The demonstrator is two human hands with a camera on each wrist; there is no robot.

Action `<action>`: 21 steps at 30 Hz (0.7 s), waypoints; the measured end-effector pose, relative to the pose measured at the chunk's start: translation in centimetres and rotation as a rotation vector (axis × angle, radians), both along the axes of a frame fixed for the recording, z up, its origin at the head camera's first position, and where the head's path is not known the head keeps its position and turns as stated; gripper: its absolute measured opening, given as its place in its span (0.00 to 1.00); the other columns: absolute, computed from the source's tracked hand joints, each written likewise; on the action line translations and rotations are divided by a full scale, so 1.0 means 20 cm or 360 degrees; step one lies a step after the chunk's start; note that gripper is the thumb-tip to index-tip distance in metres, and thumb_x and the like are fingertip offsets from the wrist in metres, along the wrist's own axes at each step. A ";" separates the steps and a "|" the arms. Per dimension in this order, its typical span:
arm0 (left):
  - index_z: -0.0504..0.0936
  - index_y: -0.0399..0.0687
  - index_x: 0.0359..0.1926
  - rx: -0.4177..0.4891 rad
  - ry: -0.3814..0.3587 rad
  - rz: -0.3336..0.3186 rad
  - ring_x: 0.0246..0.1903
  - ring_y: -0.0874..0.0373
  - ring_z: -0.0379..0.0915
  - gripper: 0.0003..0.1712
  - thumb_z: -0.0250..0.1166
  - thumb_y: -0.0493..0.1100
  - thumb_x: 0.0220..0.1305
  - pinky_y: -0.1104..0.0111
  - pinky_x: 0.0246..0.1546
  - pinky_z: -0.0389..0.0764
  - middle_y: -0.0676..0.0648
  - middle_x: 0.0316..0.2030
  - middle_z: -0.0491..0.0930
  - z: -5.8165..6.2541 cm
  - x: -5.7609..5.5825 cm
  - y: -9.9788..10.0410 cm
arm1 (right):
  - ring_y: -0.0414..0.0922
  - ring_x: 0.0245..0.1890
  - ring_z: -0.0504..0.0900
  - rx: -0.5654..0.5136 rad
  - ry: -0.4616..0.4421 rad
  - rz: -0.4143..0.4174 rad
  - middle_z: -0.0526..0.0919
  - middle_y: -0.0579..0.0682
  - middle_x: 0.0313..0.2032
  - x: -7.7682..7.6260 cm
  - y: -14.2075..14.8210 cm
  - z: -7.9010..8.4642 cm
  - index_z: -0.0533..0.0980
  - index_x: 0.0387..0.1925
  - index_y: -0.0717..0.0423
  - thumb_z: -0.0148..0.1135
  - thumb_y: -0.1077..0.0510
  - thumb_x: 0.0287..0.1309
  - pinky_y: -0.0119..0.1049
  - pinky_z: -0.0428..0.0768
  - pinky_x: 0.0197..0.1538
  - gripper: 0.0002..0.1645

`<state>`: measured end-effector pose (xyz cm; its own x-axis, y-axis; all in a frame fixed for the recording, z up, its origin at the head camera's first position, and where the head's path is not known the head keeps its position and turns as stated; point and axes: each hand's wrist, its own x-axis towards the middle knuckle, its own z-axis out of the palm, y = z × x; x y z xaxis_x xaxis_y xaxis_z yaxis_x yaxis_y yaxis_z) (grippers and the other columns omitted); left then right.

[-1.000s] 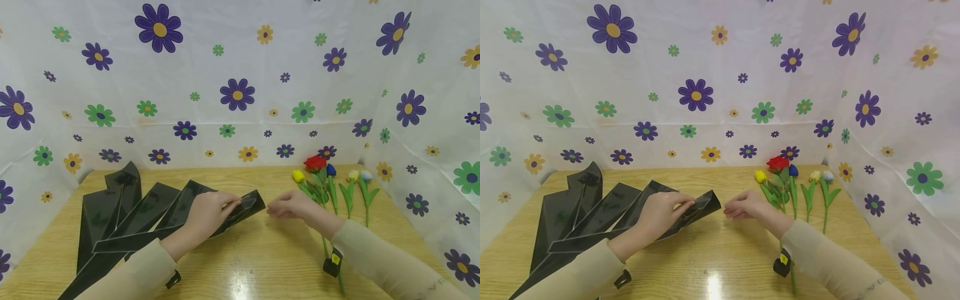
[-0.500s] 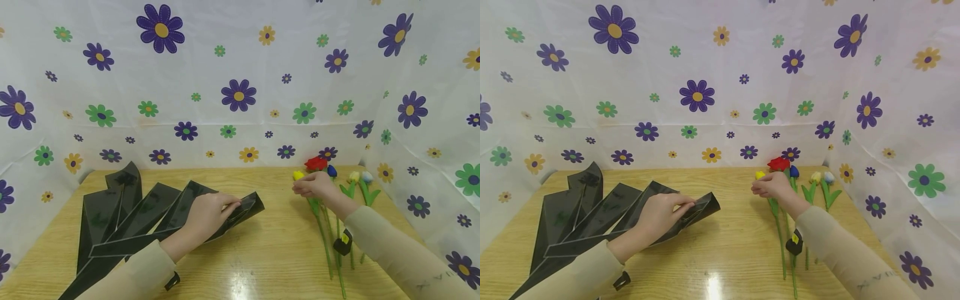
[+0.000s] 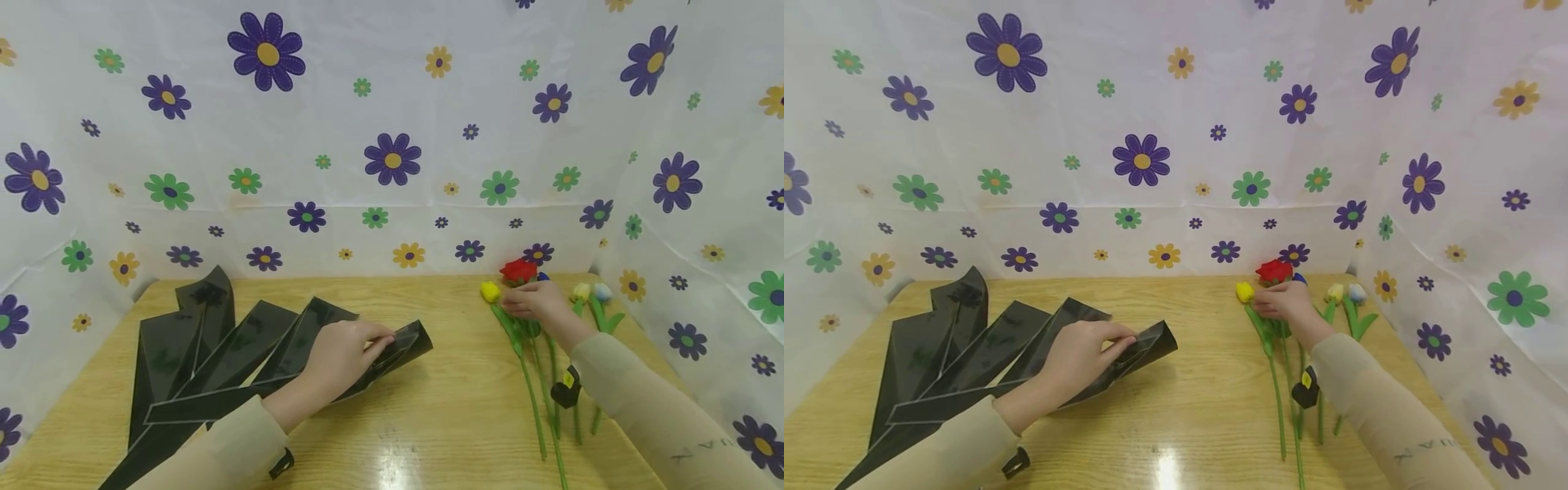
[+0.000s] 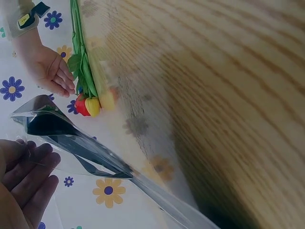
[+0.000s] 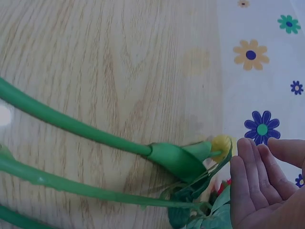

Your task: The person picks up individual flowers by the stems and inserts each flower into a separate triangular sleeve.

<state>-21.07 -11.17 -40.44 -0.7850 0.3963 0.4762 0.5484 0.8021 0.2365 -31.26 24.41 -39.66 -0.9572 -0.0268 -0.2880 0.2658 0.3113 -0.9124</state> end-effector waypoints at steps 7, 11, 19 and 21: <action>0.95 0.56 0.42 -0.0005 -0.0008 0.0000 0.25 0.64 0.85 0.07 0.75 0.49 0.67 0.77 0.24 0.75 0.53 0.38 0.94 -0.01 0.00 0.00 | 0.33 0.33 0.90 0.0101 0.0033 -0.0021 0.94 0.55 0.40 -0.01 0.02 -0.03 0.73 0.65 0.79 0.62 0.60 0.76 0.29 0.89 0.48 0.28; 0.95 0.56 0.42 0.0005 -0.0022 -0.0007 0.24 0.64 0.84 0.06 0.75 0.49 0.67 0.77 0.24 0.76 0.53 0.37 0.94 -0.02 0.01 0.00 | 0.35 0.34 0.91 0.0189 0.0080 -0.0040 0.93 0.61 0.45 -0.02 0.01 -0.07 0.75 0.63 0.80 0.63 0.61 0.74 0.31 0.90 0.47 0.26; 0.95 0.57 0.42 -0.0020 -0.0072 -0.0004 0.27 0.64 0.86 0.06 0.74 0.49 0.68 0.74 0.28 0.82 0.54 0.38 0.94 -0.03 0.01 0.01 | 0.42 0.39 0.88 0.0595 0.0194 -0.0017 0.91 0.63 0.51 -0.04 0.01 -0.12 0.83 0.56 0.72 0.67 0.58 0.69 0.29 0.87 0.42 0.23; 0.95 0.57 0.42 -0.0025 -0.0076 0.0001 0.29 0.64 0.87 0.06 0.74 0.49 0.68 0.73 0.29 0.83 0.54 0.39 0.94 -0.03 0.01 0.01 | 0.46 0.42 0.85 0.0744 0.0232 0.0018 0.89 0.64 0.53 -0.04 0.00 -0.12 0.84 0.56 0.70 0.67 0.56 0.68 0.28 0.83 0.40 0.23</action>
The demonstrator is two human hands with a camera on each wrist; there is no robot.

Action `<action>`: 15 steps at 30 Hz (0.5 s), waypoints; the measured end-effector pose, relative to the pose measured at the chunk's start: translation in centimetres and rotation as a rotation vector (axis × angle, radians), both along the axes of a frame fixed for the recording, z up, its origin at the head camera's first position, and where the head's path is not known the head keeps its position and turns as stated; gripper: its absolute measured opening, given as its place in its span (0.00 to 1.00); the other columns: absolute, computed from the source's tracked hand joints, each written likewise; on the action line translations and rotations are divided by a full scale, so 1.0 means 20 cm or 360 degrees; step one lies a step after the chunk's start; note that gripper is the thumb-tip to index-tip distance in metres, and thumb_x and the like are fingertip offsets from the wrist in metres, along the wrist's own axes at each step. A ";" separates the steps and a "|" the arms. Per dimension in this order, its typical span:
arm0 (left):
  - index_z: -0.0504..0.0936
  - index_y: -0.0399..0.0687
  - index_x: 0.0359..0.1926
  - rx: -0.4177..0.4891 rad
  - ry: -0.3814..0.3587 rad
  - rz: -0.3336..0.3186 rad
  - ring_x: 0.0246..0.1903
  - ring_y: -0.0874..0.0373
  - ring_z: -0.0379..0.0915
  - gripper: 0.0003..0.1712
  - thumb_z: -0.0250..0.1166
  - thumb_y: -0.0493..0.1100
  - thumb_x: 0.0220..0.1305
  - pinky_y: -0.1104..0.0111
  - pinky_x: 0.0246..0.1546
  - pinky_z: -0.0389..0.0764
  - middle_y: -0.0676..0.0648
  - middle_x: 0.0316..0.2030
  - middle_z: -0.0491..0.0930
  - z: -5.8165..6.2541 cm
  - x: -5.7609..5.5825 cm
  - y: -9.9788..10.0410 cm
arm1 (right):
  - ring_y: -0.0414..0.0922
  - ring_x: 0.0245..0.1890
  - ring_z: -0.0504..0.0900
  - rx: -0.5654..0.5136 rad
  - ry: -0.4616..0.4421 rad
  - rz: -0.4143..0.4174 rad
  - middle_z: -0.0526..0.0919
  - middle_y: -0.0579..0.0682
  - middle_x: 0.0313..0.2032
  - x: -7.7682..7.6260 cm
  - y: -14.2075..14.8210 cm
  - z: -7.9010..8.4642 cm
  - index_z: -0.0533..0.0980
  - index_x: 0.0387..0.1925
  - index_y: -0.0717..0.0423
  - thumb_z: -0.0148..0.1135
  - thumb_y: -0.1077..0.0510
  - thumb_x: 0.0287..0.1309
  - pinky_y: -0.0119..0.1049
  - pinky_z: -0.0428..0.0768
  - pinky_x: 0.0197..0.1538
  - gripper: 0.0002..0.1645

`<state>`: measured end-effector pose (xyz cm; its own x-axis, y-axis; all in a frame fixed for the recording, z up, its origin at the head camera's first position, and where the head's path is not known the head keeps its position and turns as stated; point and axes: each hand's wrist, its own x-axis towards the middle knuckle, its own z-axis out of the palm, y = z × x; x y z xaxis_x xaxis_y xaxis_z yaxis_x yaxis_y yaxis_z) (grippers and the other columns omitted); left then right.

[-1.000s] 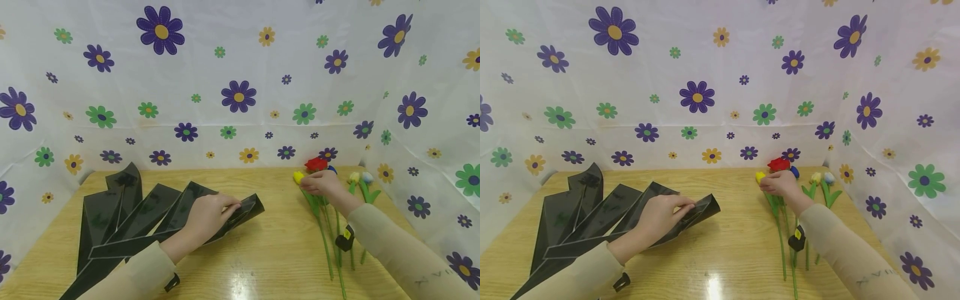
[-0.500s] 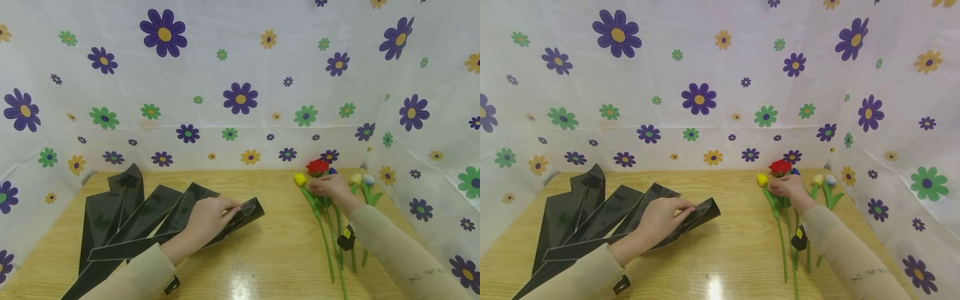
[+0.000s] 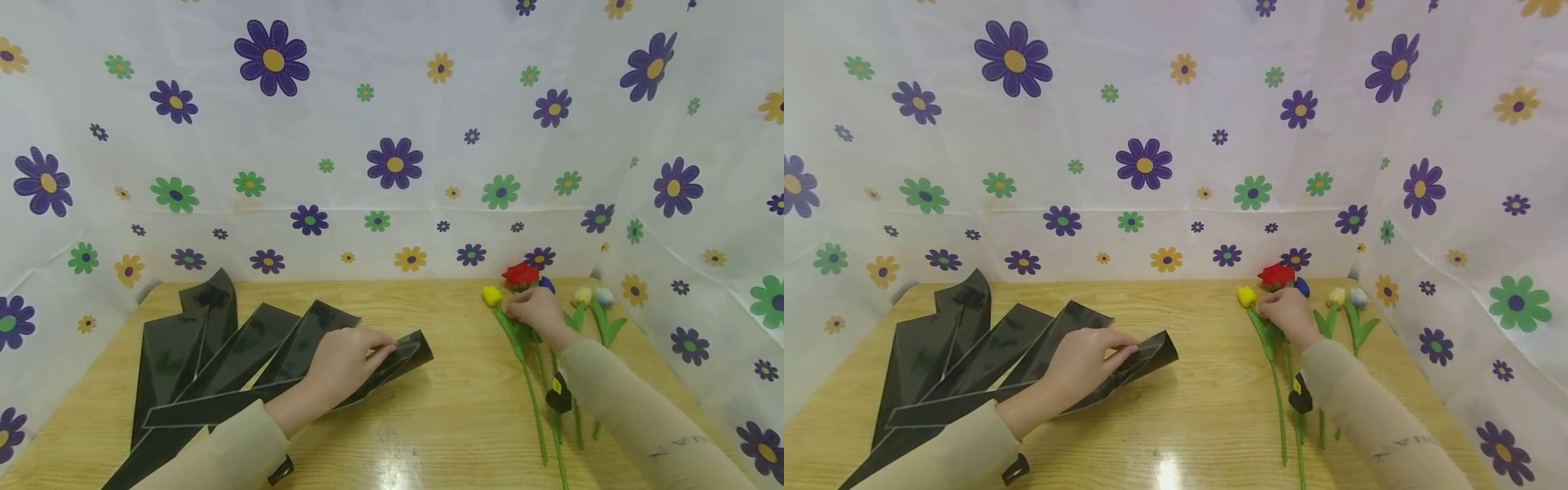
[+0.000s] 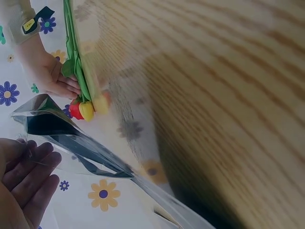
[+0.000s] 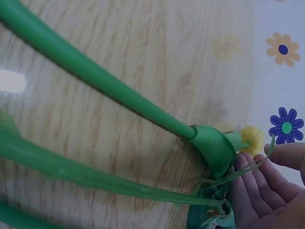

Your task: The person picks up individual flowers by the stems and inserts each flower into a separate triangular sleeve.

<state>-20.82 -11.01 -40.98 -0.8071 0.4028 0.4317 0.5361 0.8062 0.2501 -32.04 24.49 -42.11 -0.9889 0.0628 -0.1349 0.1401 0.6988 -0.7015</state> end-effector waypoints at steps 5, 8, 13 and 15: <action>0.95 0.57 0.42 -0.0002 0.0005 0.0000 0.31 0.64 0.88 0.06 0.74 0.49 0.68 0.71 0.31 0.85 0.55 0.39 0.94 0.00 0.00 0.00 | 0.49 0.40 0.83 0.0183 0.0066 0.0054 0.90 0.64 0.50 -0.02 -0.02 0.00 0.86 0.53 0.69 0.67 0.55 0.68 0.29 0.78 0.35 0.21; 0.95 0.57 0.42 0.0002 0.0002 -0.0004 0.30 0.64 0.88 0.05 0.74 0.48 0.68 0.71 0.31 0.85 0.55 0.39 0.94 0.00 -0.01 0.00 | 0.46 0.34 0.81 0.0236 0.0070 0.0079 0.91 0.58 0.38 -0.03 -0.03 0.00 0.89 0.45 0.67 0.67 0.55 0.67 0.30 0.75 0.33 0.17; 0.95 0.57 0.42 -0.0001 -0.0032 -0.0006 0.29 0.64 0.88 0.05 0.74 0.48 0.69 0.72 0.30 0.84 0.55 0.39 0.94 0.00 0.00 0.00 | 0.44 0.27 0.75 0.0336 0.0033 0.0128 0.81 0.47 0.23 -0.05 -0.04 -0.01 0.89 0.31 0.60 0.65 0.56 0.67 0.32 0.71 0.32 0.14; 0.95 0.57 0.42 -0.0002 -0.0038 -0.0007 0.29 0.64 0.88 0.05 0.74 0.48 0.69 0.73 0.29 0.84 0.54 0.39 0.94 0.00 -0.01 0.00 | 0.44 0.26 0.74 0.0371 0.0031 0.0140 0.77 0.45 0.21 -0.05 -0.05 -0.01 0.87 0.27 0.58 0.66 0.56 0.67 0.33 0.70 0.31 0.15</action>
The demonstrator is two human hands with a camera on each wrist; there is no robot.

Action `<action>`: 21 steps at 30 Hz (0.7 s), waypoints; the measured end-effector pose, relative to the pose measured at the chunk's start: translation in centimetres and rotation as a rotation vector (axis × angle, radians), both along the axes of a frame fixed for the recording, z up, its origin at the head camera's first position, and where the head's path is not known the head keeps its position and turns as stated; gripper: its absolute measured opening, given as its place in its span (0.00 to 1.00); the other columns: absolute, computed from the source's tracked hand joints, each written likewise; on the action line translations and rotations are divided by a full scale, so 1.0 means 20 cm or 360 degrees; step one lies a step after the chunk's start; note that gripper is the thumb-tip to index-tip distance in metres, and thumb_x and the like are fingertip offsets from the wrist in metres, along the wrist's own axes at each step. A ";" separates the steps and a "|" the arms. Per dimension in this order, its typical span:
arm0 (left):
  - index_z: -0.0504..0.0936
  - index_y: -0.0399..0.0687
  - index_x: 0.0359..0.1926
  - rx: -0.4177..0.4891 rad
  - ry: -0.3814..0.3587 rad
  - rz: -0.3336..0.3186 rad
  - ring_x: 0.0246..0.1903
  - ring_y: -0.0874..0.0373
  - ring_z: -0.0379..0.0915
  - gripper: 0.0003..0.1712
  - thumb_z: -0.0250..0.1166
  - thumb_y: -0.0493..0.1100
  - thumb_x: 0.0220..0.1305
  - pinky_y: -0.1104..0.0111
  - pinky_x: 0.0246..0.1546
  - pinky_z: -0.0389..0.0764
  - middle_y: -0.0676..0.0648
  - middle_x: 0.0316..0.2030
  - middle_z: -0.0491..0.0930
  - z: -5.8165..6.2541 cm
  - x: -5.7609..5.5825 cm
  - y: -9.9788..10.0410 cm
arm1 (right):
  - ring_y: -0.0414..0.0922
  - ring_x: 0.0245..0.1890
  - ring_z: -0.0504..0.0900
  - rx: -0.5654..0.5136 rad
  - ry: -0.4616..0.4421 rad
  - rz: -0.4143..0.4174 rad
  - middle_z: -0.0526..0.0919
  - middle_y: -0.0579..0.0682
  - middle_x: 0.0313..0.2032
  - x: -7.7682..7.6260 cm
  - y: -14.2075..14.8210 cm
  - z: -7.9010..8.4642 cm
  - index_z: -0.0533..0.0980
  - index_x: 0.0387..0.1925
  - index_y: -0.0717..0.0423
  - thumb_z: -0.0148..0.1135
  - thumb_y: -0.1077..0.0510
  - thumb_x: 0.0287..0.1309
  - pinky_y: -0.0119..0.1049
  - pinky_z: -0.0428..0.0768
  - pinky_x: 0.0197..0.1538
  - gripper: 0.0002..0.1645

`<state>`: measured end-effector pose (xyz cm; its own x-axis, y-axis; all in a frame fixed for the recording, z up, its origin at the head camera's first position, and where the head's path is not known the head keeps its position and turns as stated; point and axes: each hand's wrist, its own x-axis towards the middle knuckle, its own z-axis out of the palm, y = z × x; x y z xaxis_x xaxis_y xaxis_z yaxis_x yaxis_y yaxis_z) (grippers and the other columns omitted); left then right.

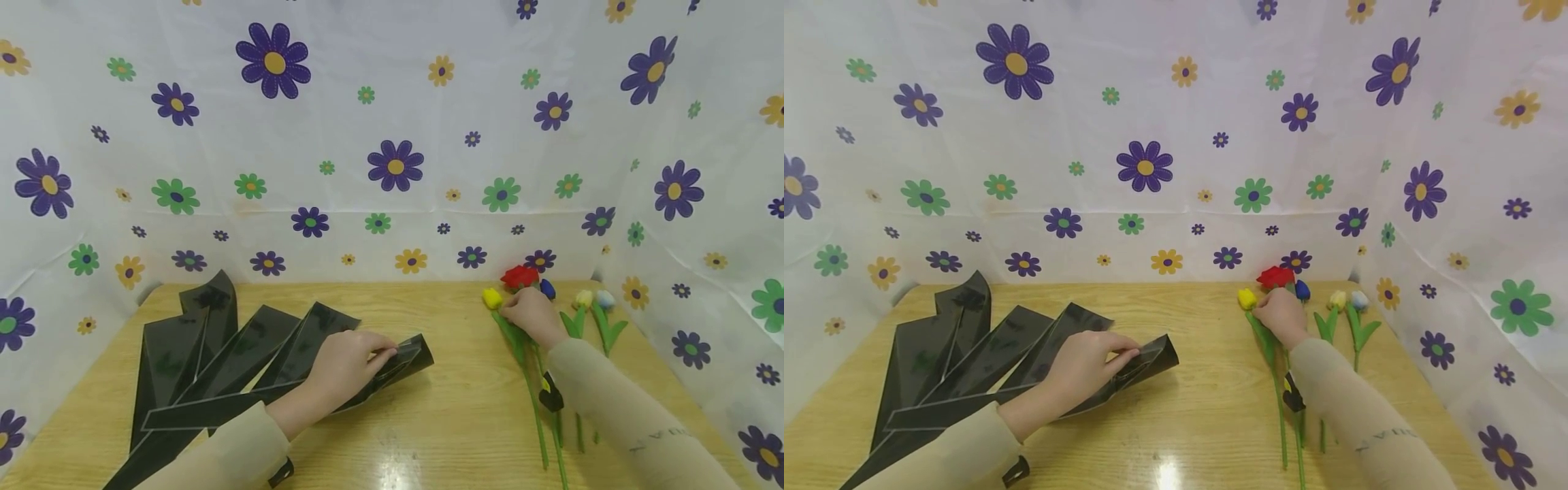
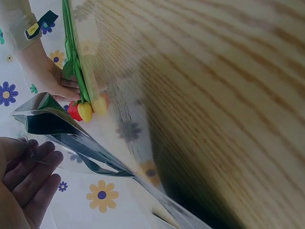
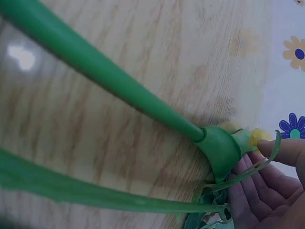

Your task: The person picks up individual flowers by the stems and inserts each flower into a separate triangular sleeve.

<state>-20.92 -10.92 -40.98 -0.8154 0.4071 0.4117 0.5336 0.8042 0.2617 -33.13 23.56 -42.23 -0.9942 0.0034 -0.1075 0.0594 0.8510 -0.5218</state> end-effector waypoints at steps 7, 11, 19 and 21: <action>0.95 0.56 0.42 0.0004 0.0016 -0.0025 0.30 0.64 0.88 0.05 0.74 0.48 0.68 0.73 0.29 0.84 0.54 0.38 0.94 -0.01 -0.01 0.01 | 0.44 0.24 0.71 0.0124 0.0011 -0.0019 0.74 0.45 0.20 -0.02 -0.02 -0.01 0.81 0.20 0.56 0.67 0.55 0.66 0.34 0.67 0.31 0.18; 0.95 0.57 0.42 -0.0011 0.0019 -0.0025 0.31 0.64 0.88 0.05 0.74 0.48 0.69 0.72 0.31 0.85 0.55 0.39 0.94 -0.01 -0.01 0.02 | 0.46 0.27 0.74 0.0166 0.0014 -0.0057 0.81 0.49 0.27 -0.04 -0.03 -0.02 0.87 0.28 0.59 0.71 0.54 0.64 0.34 0.69 0.33 0.13; 0.94 0.57 0.42 -0.0020 -0.0010 -0.0035 0.32 0.64 0.88 0.05 0.74 0.48 0.69 0.73 0.31 0.84 0.55 0.39 0.94 -0.02 -0.01 0.02 | 0.45 0.25 0.74 0.0177 -0.0029 -0.0081 0.76 0.45 0.19 -0.04 -0.04 -0.01 0.80 0.17 0.54 0.74 0.54 0.63 0.34 0.69 0.31 0.20; 0.94 0.57 0.42 -0.0031 -0.0007 -0.0032 0.32 0.64 0.88 0.05 0.74 0.48 0.69 0.73 0.31 0.85 0.55 0.39 0.94 -0.02 -0.02 0.02 | 0.44 0.23 0.74 0.0165 -0.0034 -0.0083 0.76 0.44 0.18 -0.05 -0.04 0.00 0.80 0.17 0.54 0.74 0.54 0.63 0.33 0.69 0.29 0.20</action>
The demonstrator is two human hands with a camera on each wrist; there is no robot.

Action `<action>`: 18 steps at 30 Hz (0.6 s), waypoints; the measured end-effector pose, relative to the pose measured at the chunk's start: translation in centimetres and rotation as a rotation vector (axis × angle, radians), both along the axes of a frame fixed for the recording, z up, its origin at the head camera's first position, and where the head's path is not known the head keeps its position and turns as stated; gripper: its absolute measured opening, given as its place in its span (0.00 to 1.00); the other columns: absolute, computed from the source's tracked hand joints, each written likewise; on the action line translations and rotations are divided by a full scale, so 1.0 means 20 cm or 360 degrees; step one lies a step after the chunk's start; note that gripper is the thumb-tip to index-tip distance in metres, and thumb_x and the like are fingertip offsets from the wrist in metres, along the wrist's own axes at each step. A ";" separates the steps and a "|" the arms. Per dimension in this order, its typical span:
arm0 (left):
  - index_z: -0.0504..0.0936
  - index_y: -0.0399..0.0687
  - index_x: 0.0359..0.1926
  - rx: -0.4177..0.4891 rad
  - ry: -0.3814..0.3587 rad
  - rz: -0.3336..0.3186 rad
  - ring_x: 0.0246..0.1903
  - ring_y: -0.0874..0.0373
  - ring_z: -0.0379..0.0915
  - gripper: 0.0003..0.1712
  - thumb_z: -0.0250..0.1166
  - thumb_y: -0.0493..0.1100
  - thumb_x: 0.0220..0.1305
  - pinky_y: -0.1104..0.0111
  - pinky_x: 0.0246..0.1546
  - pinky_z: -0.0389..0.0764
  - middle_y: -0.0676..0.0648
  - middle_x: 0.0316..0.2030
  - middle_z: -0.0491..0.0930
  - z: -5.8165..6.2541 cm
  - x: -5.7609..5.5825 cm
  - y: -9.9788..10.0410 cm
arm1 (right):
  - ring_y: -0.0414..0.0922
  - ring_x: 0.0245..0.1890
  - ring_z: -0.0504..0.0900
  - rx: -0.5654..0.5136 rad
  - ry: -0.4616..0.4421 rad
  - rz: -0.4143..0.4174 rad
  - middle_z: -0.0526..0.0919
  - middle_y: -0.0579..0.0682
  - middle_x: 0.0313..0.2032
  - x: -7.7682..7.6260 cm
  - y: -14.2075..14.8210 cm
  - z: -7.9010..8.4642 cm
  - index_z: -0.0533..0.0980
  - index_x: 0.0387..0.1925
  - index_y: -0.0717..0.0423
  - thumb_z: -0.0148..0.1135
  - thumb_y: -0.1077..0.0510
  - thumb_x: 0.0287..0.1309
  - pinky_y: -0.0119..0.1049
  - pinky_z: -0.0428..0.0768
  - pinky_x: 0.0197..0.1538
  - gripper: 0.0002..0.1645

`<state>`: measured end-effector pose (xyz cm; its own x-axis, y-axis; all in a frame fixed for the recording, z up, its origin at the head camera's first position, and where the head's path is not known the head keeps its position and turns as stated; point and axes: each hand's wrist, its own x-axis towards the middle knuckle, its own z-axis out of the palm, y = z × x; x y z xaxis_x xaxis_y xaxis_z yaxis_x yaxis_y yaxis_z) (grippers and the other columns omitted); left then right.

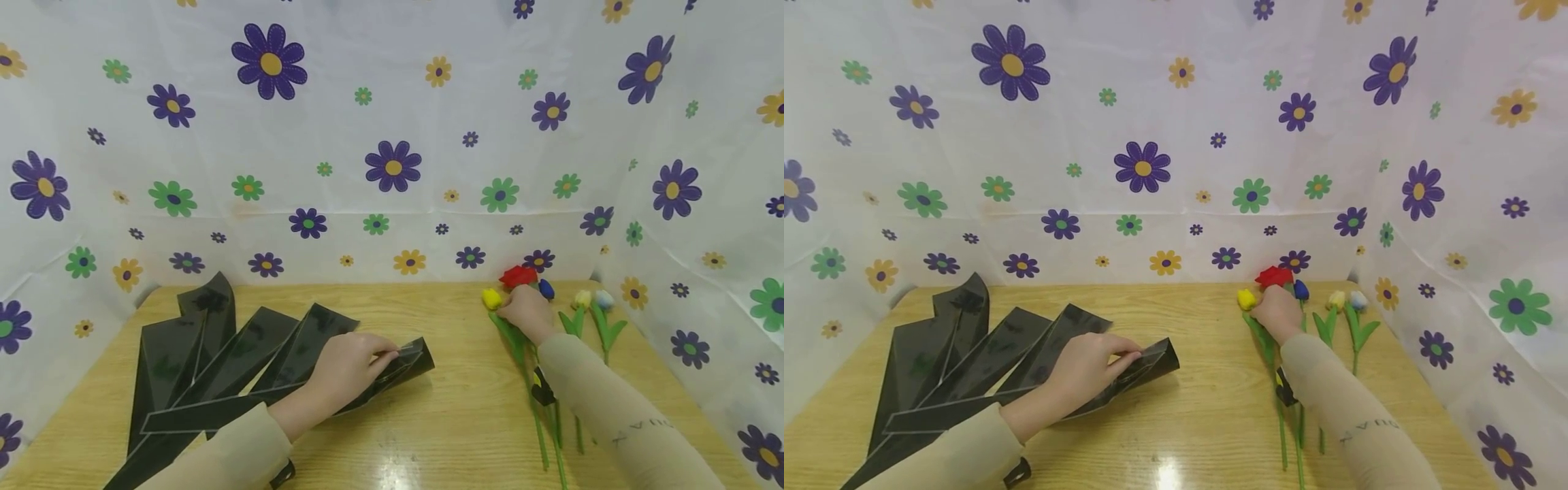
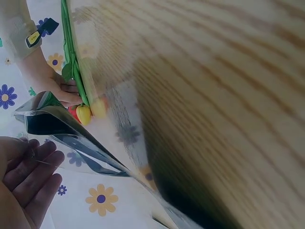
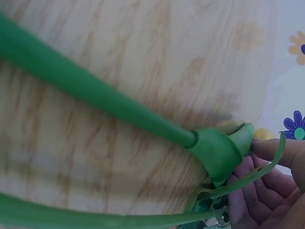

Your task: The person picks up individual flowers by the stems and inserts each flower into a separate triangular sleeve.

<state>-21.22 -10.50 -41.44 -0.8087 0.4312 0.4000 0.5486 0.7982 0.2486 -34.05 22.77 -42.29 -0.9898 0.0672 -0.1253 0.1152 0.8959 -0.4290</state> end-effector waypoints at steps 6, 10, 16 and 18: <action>0.95 0.57 0.41 -0.0007 0.0003 0.0012 0.31 0.64 0.88 0.05 0.74 0.48 0.69 0.71 0.32 0.85 0.55 0.38 0.94 0.00 0.00 -0.01 | 0.43 0.22 0.75 -0.0074 -0.0057 0.0004 0.78 0.45 0.18 0.00 0.00 0.02 0.84 0.21 0.58 0.73 0.56 0.64 0.31 0.72 0.28 0.16; 0.94 0.57 0.41 -0.0012 -0.0001 0.0017 0.31 0.64 0.88 0.05 0.74 0.47 0.69 0.72 0.31 0.85 0.55 0.38 0.94 0.00 0.01 -0.01 | 0.42 0.23 0.79 -0.0183 -0.0092 -0.0020 0.83 0.47 0.20 -0.01 0.00 0.04 0.87 0.26 0.62 0.73 0.54 0.65 0.29 0.77 0.29 0.16; 0.94 0.56 0.41 -0.0004 -0.0005 0.0012 0.31 0.64 0.88 0.05 0.74 0.47 0.69 0.72 0.31 0.85 0.54 0.37 0.94 0.00 0.01 -0.01 | 0.41 0.29 0.87 -0.0460 -0.0163 -0.0112 0.92 0.57 0.35 0.00 -0.01 0.09 0.87 0.41 0.70 0.71 0.56 0.69 0.35 0.89 0.41 0.16; 0.94 0.56 0.41 -0.0004 -0.0006 0.0009 0.31 0.64 0.88 0.04 0.74 0.47 0.69 0.72 0.31 0.85 0.54 0.37 0.94 0.00 0.01 -0.01 | 0.42 0.32 0.87 -0.0525 -0.0188 -0.0143 0.93 0.59 0.38 0.00 -0.02 0.11 0.87 0.45 0.71 0.69 0.57 0.70 0.37 0.89 0.46 0.16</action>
<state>-20.97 -10.73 -41.43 -0.8126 0.4275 0.3960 0.5430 0.8022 0.2483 -34.12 22.30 -40.10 -0.9591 0.0902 -0.2683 0.2535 0.6957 -0.6722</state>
